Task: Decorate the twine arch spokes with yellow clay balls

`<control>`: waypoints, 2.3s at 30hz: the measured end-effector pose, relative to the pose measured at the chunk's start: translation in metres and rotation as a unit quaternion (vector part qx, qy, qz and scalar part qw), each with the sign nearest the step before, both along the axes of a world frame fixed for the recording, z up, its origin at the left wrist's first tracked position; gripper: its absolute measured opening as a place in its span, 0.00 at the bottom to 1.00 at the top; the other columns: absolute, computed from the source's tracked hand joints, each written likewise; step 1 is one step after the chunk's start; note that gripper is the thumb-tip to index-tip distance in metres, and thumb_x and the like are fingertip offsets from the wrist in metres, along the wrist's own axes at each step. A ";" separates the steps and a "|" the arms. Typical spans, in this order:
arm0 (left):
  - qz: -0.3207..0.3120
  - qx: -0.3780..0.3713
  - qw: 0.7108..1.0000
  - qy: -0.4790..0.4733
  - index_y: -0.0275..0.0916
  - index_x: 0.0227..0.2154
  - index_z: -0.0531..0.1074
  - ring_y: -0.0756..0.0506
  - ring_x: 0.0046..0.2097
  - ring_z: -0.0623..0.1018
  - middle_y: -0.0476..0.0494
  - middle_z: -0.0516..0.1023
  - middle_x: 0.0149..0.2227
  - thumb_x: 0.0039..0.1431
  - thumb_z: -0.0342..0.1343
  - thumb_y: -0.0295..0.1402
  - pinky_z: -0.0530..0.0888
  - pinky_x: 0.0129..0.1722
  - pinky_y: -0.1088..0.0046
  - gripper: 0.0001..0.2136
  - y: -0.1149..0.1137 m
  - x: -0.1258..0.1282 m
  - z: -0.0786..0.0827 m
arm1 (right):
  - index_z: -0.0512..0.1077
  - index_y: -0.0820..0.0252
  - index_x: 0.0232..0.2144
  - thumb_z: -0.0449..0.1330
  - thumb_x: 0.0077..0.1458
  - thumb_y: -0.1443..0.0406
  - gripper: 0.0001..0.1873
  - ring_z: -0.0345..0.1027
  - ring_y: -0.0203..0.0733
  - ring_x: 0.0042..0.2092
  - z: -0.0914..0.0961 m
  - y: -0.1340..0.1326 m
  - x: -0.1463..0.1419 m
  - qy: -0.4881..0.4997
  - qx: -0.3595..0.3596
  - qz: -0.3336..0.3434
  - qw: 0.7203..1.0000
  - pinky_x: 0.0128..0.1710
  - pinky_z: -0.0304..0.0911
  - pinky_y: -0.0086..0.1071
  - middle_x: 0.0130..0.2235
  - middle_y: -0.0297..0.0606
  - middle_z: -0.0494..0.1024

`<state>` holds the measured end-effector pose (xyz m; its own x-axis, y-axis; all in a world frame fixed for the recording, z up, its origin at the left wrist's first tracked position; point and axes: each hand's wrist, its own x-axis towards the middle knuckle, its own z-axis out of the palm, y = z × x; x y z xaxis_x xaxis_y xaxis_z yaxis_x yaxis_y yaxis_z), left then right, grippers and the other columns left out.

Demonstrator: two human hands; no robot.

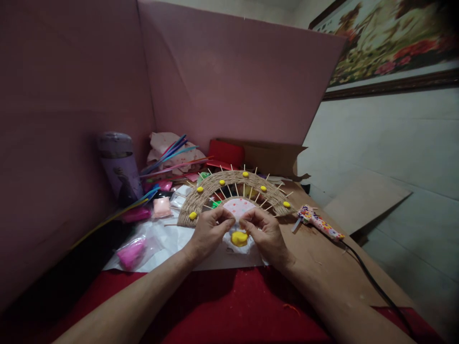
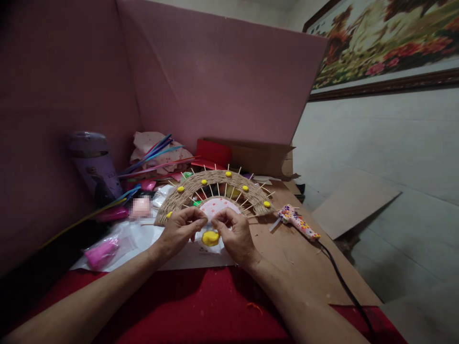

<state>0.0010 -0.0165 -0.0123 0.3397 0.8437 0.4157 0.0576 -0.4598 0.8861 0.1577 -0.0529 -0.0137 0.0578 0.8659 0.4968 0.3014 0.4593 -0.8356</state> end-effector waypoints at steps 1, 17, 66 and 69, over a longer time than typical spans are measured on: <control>0.002 0.000 1.000 0.001 0.35 0.24 0.71 0.54 0.22 0.66 0.50 0.69 0.22 0.50 0.55 0.32 0.64 0.22 0.79 0.05 0.000 0.000 0.000 | 0.69 0.61 0.23 0.60 0.50 0.64 0.07 0.62 0.35 0.28 0.000 0.000 0.000 0.004 -0.003 -0.001 1.000 0.28 0.59 0.29 0.24 0.32 0.70; 0.005 0.005 1.000 0.001 0.35 0.26 0.73 0.54 0.23 0.67 0.48 0.73 0.23 0.51 0.56 0.33 0.65 0.22 0.79 0.06 0.000 0.000 0.003 | 0.73 0.60 0.29 0.60 0.52 0.61 0.07 0.63 0.35 0.26 -0.003 0.001 0.000 -0.010 -0.022 0.015 1.000 0.25 0.60 0.28 0.27 0.35 0.73; 0.032 -0.019 0.999 -0.029 0.36 0.19 0.68 0.55 0.19 0.63 0.51 0.68 0.17 0.51 0.55 0.33 0.61 0.18 0.79 0.09 -0.002 0.000 0.004 | 0.69 0.60 0.19 0.59 0.51 0.64 0.10 0.59 0.35 0.24 0.002 -0.004 0.000 -0.018 0.023 -0.033 0.999 0.24 0.55 0.29 0.21 0.32 0.69; 0.032 -0.017 0.999 -0.032 0.36 0.18 0.68 0.55 0.19 0.63 0.52 0.67 0.17 0.51 0.55 0.34 0.60 0.18 0.80 0.10 -0.001 -0.001 0.004 | 0.69 0.60 0.20 0.59 0.52 0.63 0.11 0.58 0.34 0.23 0.002 -0.003 0.000 -0.012 0.008 -0.019 1.000 0.23 0.55 0.28 0.21 0.31 0.68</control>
